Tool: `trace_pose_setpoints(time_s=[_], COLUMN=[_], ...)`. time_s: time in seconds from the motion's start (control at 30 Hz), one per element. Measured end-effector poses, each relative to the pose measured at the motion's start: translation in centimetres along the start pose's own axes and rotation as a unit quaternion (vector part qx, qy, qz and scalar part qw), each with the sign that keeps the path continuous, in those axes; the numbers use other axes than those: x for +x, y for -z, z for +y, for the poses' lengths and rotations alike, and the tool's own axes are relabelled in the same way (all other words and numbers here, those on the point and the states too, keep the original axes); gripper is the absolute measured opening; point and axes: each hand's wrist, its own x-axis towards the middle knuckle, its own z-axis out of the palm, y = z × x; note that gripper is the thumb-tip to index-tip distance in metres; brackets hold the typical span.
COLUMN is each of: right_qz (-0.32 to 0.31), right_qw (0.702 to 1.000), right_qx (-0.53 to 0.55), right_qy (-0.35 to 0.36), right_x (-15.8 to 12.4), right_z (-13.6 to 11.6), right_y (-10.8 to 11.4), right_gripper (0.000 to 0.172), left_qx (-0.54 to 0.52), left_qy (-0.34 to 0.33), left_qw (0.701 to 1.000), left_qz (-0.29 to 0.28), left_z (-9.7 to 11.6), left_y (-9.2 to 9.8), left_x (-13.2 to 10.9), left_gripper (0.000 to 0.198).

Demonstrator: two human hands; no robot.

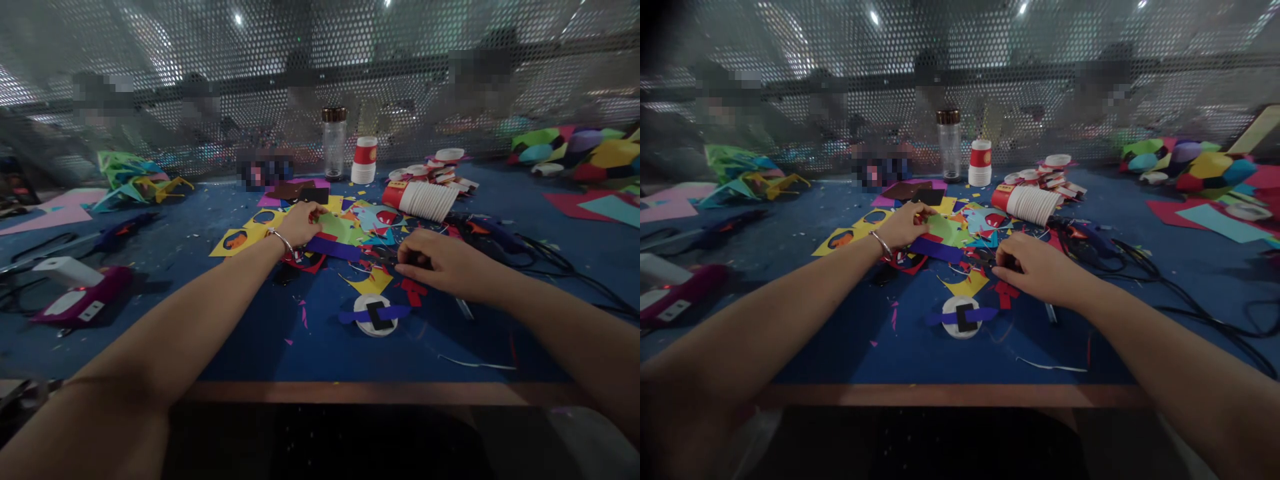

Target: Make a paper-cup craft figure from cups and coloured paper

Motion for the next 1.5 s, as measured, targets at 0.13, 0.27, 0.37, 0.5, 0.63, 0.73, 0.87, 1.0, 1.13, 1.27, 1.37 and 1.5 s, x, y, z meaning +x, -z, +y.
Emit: trace_pose_setpoints(time_s=[0.13, 0.27, 0.37, 0.5, 0.63, 0.73, 0.87, 1.0, 1.13, 1.27, 1.37, 1.5], right_qz=[-0.006, -0.014, -0.014, -0.006, 0.003, 0.020, 0.038, -0.004, -0.010, -0.008, -0.009, -0.010], right_qw=[1.000, 1.000, 1.000, 1.000, 1.000, 0.999, 0.999, 1.000, 1.000, 1.000, 1.000, 0.999], right_qx=[0.005, 0.003, 0.001, -0.001, 0.001, -0.007, -0.017, -0.012, -0.014, -0.015, -0.013, -0.013], right_qy=[-0.007, -0.004, -0.001, 0.004, 0.018, 0.027, 0.032, 0.021, 0.012, 0.016, 0.022, 0.032], right_x=[0.0, -0.1, -0.1, -0.2, -0.2, -0.2, -0.2, -0.2, -0.1, -0.2, -0.2, -0.2], right_z=[-0.2, -0.2, -0.1, 0.1, 0.3, 0.5, 0.6, 0.1, -0.1, 0.0, 0.1, 0.2], right_y=[0.0, 0.2, 0.2, 0.3, 0.1, -0.4, -0.6, 0.0, 0.3, 0.3, 0.3, 0.3], right_gripper=[0.024, 0.023, 0.022, 0.020, 0.018, 0.018, 0.019, 0.019, 0.018, 0.018, 0.017, 0.016], left_qx=[0.001, 0.003, 0.008, 0.021, 0.036, 0.048, 0.067, 0.100, 0.138, 0.137, 0.119, 0.093], left_qy=[0.017, 0.031, 0.026, 0.005, 0.005, 0.022, 0.065, 0.117, 0.162, 0.175, 0.175, 0.180], left_qw=[0.999, 0.998, 0.999, 1.000, 0.999, 0.998, 0.994, 0.987, 0.977, 0.975, 0.977, 0.979], left_qz=[0.040, 0.046, 0.034, 0.012, 0.006, 0.021, 0.053, 0.044, 0.026, -0.003, -0.013, -0.023], left_z=[0.1, 0.0, 0.1, 0.3, 0.4, 0.2, -0.7, -2.2, -3.1, -3.1, -3.3, -3.9], left_y=[-0.1, 0.1, 0.2, 0.2, 0.2, 0.9, 3.0, 4.9, 5.2, 4.7, 5.6, 7.3], left_x=[-0.3, -0.3, -0.2, -0.1, 0.0, 0.1, 0.7, 1.8, 3.1, 3.7, 3.3, 2.4], left_gripper=[0.029, 0.019, 0.017, 0.014, 0.012, 0.013, 0.026, 0.023, 0.012, 0.010, 0.009, 0.012])
